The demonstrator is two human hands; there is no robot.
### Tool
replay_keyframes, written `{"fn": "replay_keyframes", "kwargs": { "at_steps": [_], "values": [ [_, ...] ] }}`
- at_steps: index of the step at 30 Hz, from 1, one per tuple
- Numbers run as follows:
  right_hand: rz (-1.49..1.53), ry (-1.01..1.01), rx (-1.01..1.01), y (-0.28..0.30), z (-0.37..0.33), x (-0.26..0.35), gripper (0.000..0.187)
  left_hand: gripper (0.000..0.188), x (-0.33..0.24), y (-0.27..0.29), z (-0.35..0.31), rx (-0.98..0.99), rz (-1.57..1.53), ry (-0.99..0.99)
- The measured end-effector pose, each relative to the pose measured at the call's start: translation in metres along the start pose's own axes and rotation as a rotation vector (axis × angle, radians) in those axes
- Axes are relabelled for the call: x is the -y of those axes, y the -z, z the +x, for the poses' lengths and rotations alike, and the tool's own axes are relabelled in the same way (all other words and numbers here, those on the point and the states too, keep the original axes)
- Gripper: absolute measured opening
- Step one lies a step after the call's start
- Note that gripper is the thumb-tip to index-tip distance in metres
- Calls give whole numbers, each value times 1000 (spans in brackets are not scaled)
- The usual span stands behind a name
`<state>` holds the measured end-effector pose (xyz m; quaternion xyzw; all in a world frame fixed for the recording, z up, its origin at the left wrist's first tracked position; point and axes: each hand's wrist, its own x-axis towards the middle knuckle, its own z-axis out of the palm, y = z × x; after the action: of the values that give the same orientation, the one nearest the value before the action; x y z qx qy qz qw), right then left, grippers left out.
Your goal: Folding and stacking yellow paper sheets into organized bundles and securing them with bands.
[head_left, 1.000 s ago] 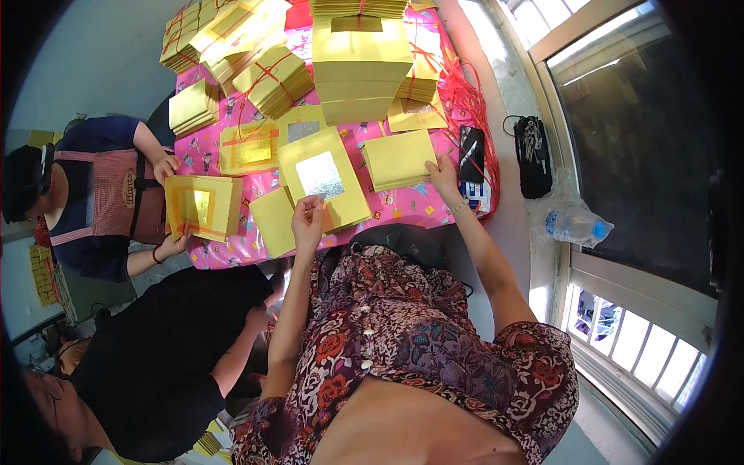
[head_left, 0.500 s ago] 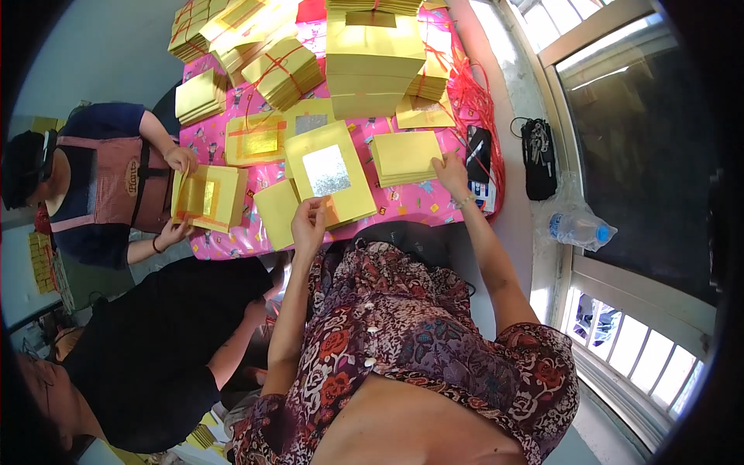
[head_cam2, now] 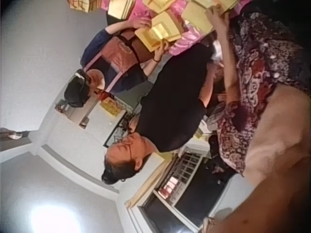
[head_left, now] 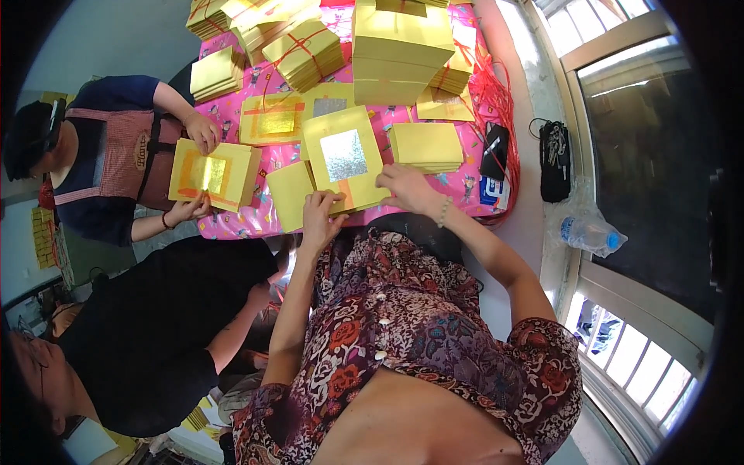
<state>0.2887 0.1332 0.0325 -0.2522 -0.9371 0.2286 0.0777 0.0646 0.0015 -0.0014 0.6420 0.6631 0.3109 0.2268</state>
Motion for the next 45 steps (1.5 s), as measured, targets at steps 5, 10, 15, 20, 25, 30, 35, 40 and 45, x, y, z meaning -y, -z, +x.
{"fn": "replay_keyframes", "kwargs": {
  "at_steps": [5, 10, 15, 20, 25, 30, 35, 40, 45],
  "values": [
    [-211, 51, 125, -17, 14, 10, 45, 41, 5, -3, 4, 33, 23, -1],
    [-119, 88, 136, -22, 15, -3, 32, 31, 13, 2, 6, 43, -8, -43],
    [32, 41, 229, -12, 25, -12, 23, 17, 20, 6, 11, 67, -201, 50],
    [213, 31, 133, -16, 25, -19, 27, 13, 29, 0, 14, 89, -370, 174],
    [178, 1, 183, -17, 27, -20, 24, 12, 36, -4, 16, 130, -453, 306],
    [182, 3, 167, -19, 26, -23, 24, 13, 34, -5, 17, 122, -423, 264],
    [175, -28, 192, -17, 27, -20, 24, 15, 32, -5, 18, 149, -398, 336],
    [206, -28, 143, -21, 25, -19, 25, 12, 33, -6, 18, 141, -406, 347],
    [221, -23, 125, -21, 25, -20, 25, 12, 33, -9, 19, 136, -431, 368]
  ]
}}
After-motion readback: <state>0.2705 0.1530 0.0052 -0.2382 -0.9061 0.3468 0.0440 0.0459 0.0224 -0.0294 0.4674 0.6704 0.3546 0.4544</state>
